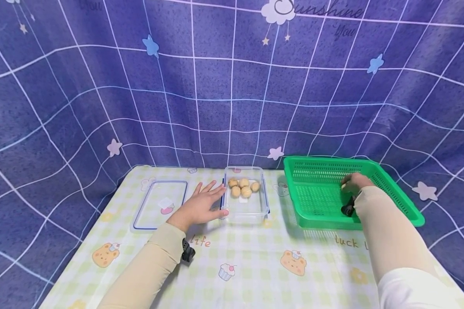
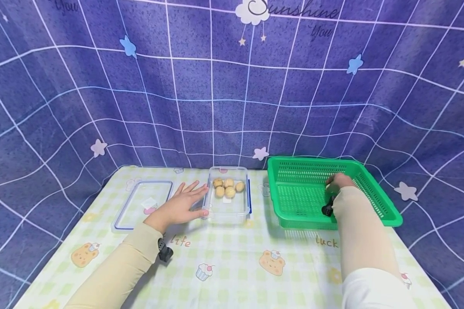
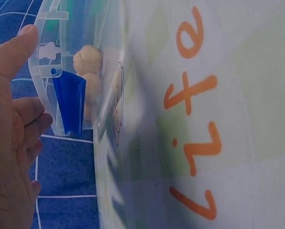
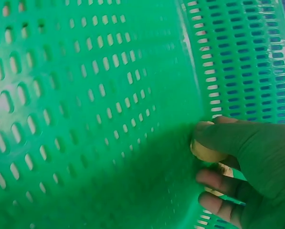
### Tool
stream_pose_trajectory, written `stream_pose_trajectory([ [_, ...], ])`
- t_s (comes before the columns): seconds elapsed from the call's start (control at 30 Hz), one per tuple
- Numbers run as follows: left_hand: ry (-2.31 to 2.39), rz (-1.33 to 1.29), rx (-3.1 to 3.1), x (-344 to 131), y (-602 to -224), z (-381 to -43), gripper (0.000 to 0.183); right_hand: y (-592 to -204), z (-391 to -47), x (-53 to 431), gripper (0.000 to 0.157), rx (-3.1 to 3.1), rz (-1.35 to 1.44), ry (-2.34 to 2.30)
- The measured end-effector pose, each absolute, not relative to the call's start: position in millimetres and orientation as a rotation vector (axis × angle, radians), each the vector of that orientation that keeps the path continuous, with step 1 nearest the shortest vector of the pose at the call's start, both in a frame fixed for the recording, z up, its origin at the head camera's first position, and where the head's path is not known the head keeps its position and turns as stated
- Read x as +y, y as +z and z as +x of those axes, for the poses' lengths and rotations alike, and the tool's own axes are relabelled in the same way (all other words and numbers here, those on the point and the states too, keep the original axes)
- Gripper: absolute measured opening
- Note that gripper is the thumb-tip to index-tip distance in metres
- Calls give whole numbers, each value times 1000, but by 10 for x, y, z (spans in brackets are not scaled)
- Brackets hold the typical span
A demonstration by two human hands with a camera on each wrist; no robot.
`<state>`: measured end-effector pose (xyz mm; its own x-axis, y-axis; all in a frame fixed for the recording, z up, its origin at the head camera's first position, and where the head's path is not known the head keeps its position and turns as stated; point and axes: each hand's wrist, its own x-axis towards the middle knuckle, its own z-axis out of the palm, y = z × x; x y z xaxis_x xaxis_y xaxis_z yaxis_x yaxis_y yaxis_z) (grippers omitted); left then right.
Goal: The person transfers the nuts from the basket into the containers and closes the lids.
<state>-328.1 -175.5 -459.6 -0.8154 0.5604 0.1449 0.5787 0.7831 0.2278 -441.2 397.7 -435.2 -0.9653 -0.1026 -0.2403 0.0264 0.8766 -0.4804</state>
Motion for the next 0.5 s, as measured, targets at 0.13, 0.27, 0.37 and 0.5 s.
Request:
stream_pose_trajectory([
  [0.13, -398, -935, -2894, -1737, -4592, -3285, 85, -4287, -4348, 3974, 49, 2815, -81, -717],
  [0.27, -391, -937, -2892, -1731, -4579, -3286, 86, -4230, -4325, 3950, 50, 2854, -112, -721],
  [0.37, -376, -934, -2894, -1730, -4581, -3294, 86, -4192, -4312, 3910, 52, 2859, -103, -747],
  [0.5, -387, -923, -2907, -1736, -4583, -3294, 85, -4114, -4295, 3807, 56, 2870, -96, -793],
])
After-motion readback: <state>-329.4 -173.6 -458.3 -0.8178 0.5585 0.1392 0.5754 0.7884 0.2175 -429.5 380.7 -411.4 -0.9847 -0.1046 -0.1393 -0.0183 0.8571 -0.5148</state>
